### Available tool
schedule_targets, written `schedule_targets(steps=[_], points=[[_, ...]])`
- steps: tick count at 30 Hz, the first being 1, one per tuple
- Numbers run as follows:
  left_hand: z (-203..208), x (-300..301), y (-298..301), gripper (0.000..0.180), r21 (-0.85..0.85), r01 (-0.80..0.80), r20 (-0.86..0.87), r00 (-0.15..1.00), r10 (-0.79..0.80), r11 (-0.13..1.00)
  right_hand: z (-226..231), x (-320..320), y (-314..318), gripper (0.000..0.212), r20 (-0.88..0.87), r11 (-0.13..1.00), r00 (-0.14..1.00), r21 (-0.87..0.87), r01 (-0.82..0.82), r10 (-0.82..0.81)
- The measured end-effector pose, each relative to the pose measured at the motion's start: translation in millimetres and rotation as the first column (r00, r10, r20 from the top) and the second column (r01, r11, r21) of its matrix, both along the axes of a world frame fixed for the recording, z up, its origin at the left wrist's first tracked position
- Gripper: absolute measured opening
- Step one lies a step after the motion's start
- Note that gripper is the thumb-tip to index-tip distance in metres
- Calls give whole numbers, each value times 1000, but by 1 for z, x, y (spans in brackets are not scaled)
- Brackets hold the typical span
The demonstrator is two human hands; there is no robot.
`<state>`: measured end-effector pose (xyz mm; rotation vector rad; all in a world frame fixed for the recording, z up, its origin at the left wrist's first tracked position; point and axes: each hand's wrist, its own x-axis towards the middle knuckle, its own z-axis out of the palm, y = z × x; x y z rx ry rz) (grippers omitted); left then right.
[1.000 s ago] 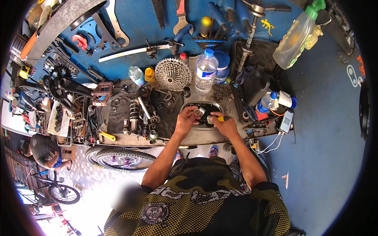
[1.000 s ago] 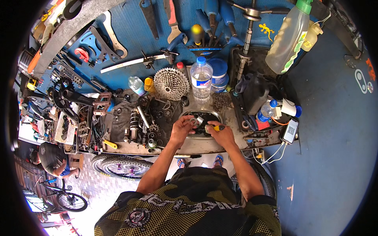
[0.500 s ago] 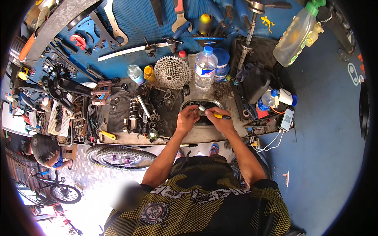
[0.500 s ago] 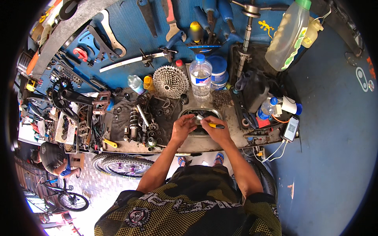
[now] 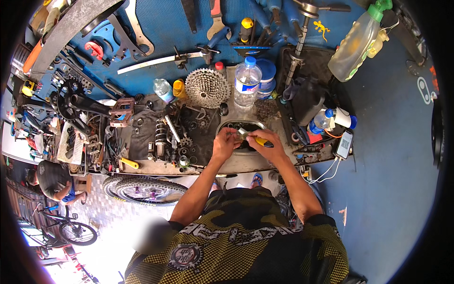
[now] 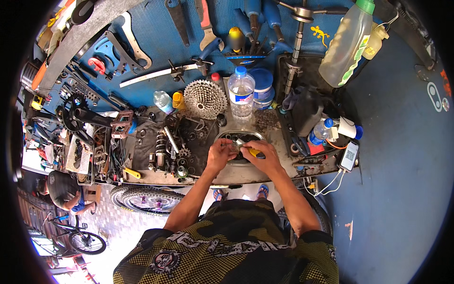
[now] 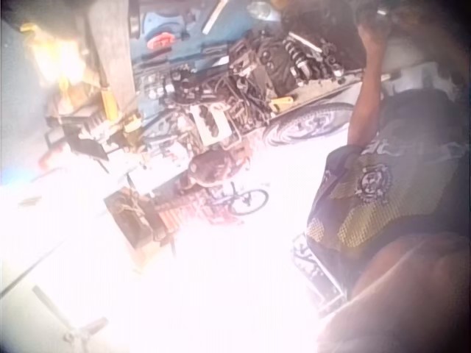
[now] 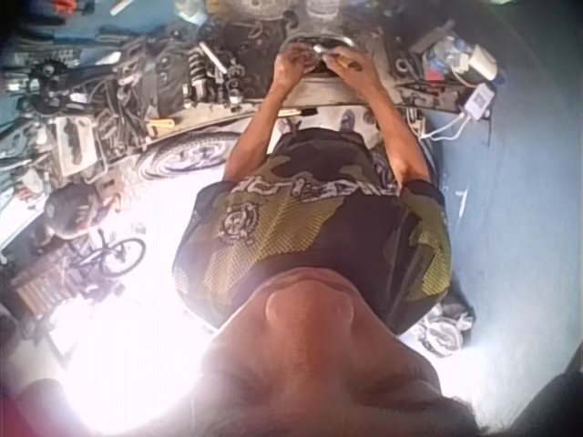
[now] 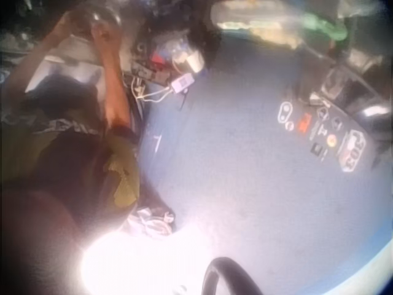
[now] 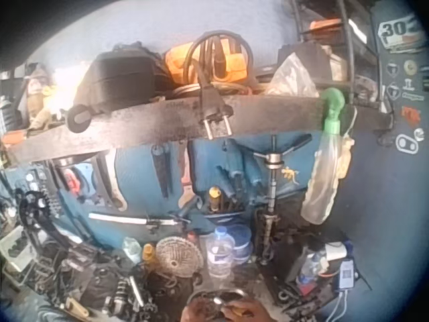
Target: The person scrubs a small cylindrical bicycle part with a toothbrush over a metal tray on a cluttered workbench. The person repeatedly dips the toothbrush into the tray and continues scrubbing the same part throughout the clip.
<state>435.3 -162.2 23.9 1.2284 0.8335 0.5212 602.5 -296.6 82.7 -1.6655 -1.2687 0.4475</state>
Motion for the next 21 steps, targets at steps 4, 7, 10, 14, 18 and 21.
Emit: schedule_targets(steps=[4,7,10,14,18,21], points=[[-1,-2,1,22,-39,21,-3,1000,-21,999,16,0,-6,20,85,1000,996,13,-27,26],[-1,-2,4,22,-33,45,-4,999,-45,998,12,0,-8,21,90,996,994,58,-68,63],[5,-1,2,22,-26,57,-15,998,-57,998,12,4,-9,23,101,993,993,99,-64,54],[7,-1,4,24,46,118,-55,992,-116,992,17,6,-10,25,80,986,992,133,-105,95],[-4,-3,5,25,-16,137,21,990,-137,990,5,21,-13,31,149,997,988,48,-54,46],[-7,-3,5,26,-70,114,101,989,-107,991,-6,19,-20,34,327,998,945,-69,-10,32]])
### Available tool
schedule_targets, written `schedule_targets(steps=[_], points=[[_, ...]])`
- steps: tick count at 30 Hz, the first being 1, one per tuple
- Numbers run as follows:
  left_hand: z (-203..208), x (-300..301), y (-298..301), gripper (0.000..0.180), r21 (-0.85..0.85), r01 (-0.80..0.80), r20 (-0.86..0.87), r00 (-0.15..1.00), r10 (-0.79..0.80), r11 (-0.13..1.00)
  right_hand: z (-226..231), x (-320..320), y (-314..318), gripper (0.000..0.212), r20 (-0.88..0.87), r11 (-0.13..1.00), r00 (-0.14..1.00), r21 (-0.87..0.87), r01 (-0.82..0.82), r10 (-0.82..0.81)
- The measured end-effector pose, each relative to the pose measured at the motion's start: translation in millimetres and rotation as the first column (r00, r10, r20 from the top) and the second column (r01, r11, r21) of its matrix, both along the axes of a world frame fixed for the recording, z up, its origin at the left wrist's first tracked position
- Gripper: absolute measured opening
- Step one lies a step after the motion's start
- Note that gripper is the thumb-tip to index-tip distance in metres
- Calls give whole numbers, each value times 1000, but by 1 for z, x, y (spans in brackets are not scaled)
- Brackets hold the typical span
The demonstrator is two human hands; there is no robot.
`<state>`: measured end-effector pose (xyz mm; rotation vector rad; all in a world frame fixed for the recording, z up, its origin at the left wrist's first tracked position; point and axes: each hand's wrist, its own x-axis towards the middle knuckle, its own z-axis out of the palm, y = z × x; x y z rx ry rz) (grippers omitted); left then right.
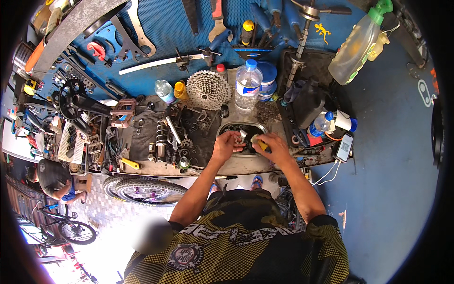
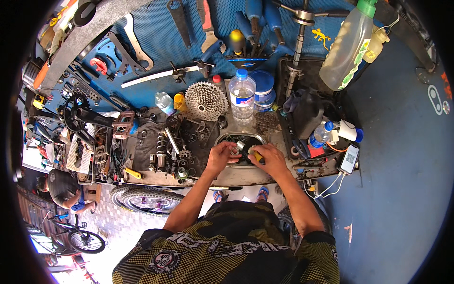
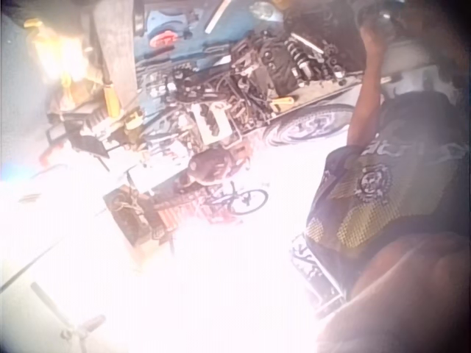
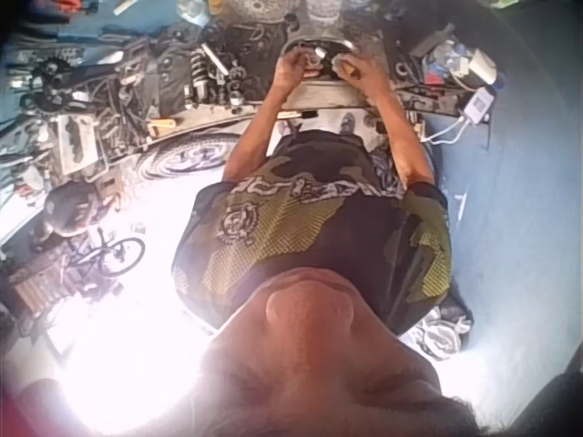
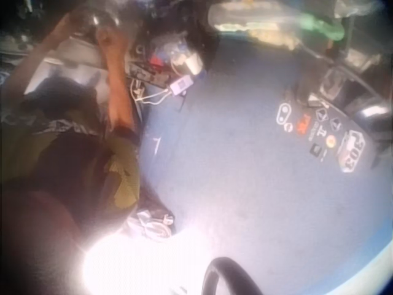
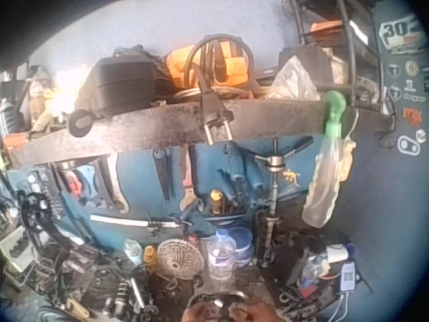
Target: The person scrubs a small cylindrical bicycle part with a toothbrush over a metal tray on a cluttered workbench. The person repeatedly dips the toothbrush into the tray and continues scrubbing the same part throughout the clip.
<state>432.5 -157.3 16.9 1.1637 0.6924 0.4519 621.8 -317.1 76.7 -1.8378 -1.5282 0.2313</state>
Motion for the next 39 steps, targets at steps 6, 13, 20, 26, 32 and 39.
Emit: schedule_targets(steps=[6,13,20,26,32,39], points=[[13,-2,-3,40,-99,32,57,998,-27,995,-23,2,-8,34,31,978,994,-176,113,-109],[-9,-3,0,48,34,41,-32,999,-40,999,13,-25,18,26,-638,997,766,-54,62,-82],[1,-7,0,37,186,13,-168,986,19,982,0,-20,22,21,-438,991,894,47,123,-90],[14,-1,-6,33,316,-52,-176,978,112,947,2,-30,25,20,-520,988,846,26,153,-117],[7,-3,-5,31,358,-96,-124,981,149,929,7,-41,25,21,-477,986,873,71,149,-98],[6,-7,0,32,389,-73,-117,985,127,918,11,-43,24,25,-485,978,852,-40,204,-197]])
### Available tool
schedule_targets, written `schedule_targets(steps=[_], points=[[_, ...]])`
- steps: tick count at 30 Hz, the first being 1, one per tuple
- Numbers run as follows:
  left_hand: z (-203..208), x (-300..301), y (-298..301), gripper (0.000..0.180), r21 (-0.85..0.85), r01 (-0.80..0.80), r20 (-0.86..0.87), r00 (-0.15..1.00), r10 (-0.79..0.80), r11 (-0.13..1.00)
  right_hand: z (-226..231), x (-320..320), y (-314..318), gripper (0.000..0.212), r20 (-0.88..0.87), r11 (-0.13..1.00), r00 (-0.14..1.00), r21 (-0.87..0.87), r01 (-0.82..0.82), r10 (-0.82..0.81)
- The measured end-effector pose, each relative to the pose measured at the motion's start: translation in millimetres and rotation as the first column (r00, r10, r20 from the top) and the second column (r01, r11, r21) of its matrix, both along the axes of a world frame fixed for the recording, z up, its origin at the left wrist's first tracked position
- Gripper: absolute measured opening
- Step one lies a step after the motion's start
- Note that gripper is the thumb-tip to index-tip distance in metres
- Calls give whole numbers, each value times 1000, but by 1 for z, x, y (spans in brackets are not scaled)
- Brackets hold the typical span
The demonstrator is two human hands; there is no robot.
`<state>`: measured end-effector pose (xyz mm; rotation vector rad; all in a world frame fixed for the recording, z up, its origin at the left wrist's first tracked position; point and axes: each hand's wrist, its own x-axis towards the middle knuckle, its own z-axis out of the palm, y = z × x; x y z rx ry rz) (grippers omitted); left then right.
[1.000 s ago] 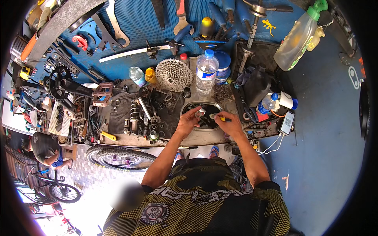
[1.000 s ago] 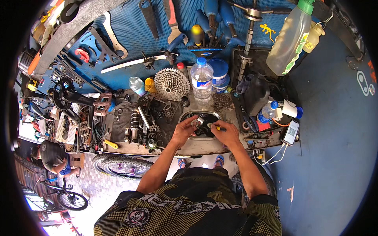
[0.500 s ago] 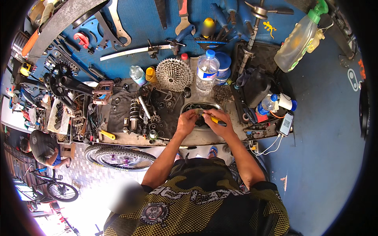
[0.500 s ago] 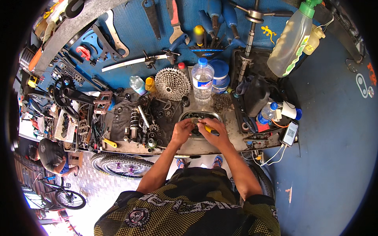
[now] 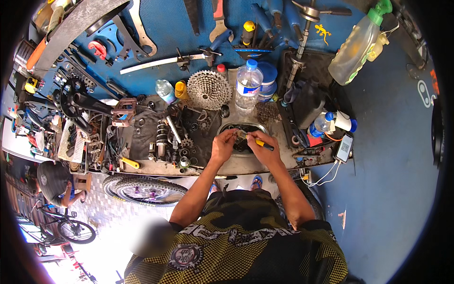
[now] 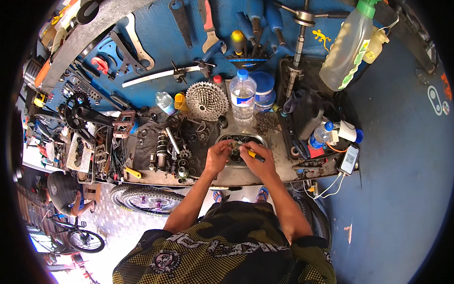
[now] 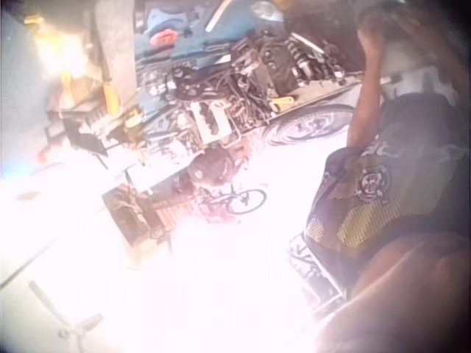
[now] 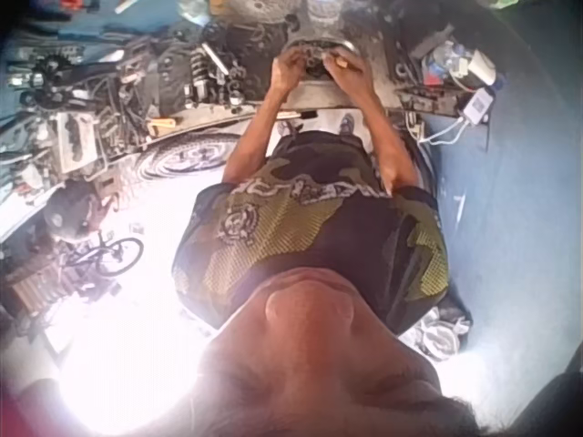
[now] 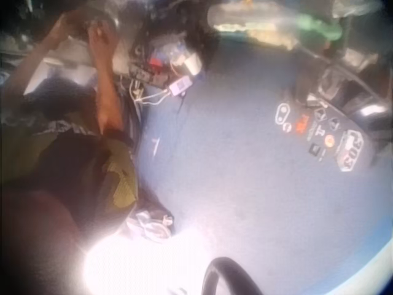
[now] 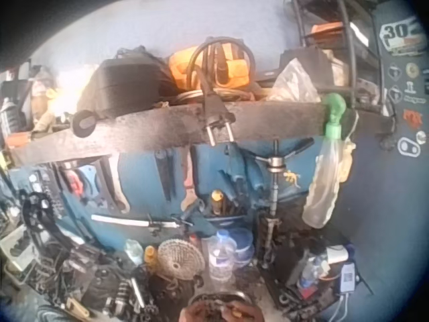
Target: The person scrubs a small cylindrical bicycle part with a toothbrush over a metal tray on a cluttered workbench. The person repeatedly dips the toothbrush into the tray and continues scrubbing the same part throughout the clip.
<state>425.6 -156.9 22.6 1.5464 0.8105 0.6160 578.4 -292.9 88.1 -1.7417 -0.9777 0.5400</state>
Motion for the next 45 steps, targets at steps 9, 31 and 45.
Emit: schedule_targets(steps=[9,31,45], points=[[1,1,2,35,-347,34,108,994,3,937,-32,30,-17,34,21,941,998,-335,-46,56],[-4,12,0,26,-249,6,60,998,9,968,-9,28,-6,27,80,973,971,29,-230,227],[0,10,2,27,-269,64,16,998,-62,961,19,38,-5,29,276,932,903,57,-357,329]])
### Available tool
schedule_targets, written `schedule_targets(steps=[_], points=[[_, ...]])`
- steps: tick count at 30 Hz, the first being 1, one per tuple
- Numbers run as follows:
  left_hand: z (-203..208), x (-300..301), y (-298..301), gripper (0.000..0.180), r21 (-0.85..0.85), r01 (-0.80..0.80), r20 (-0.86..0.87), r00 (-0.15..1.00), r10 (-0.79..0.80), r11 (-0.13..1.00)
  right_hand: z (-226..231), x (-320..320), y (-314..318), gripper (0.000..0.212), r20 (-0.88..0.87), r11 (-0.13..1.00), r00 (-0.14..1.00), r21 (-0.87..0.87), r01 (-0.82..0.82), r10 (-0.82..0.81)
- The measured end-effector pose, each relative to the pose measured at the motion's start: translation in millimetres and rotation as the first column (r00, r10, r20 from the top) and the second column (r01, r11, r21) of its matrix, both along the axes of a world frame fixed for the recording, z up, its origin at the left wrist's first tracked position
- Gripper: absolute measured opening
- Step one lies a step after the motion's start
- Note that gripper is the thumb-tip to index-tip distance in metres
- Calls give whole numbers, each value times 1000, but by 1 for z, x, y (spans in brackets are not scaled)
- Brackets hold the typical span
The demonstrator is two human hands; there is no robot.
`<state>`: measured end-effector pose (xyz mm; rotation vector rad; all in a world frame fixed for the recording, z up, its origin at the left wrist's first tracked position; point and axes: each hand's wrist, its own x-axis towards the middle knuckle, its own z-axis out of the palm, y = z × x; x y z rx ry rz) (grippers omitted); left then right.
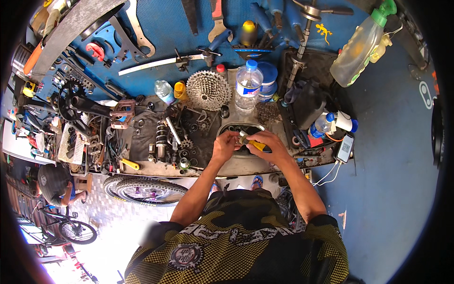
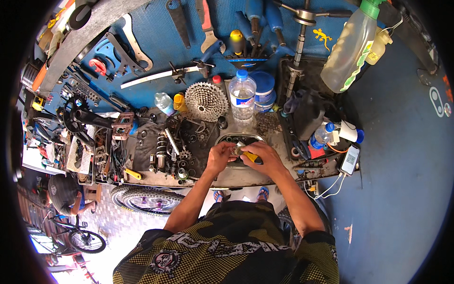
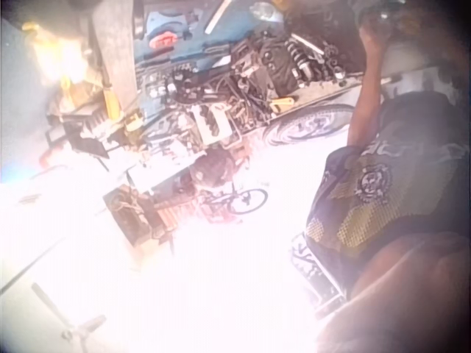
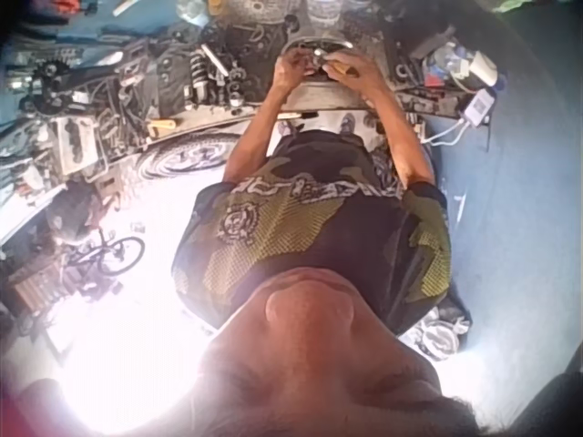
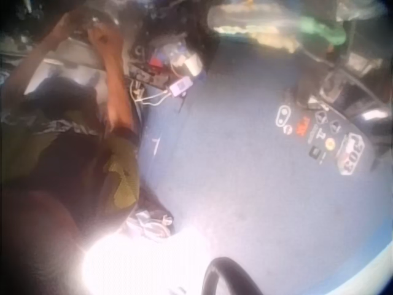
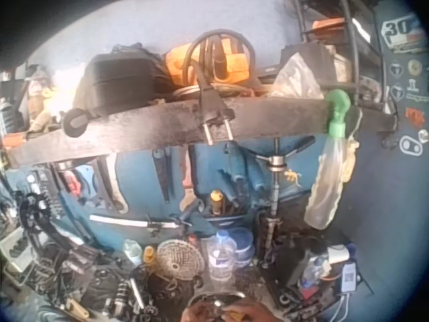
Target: The person scrubs a small cylindrical bicycle part with a toothbrush over a metal tray on a cluttered workbench. The person repeatedly dips the toothbrush into the tray and continues scrubbing the same part throughout the clip.
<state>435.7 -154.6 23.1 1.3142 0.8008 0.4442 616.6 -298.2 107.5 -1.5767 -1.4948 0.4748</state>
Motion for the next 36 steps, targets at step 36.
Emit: schedule_targets(steps=[36], points=[[-7,-2,-3,37,8,-3,3,1000,3,1000,-16,-25,8,24,-229,977,951,-101,190,-209]])
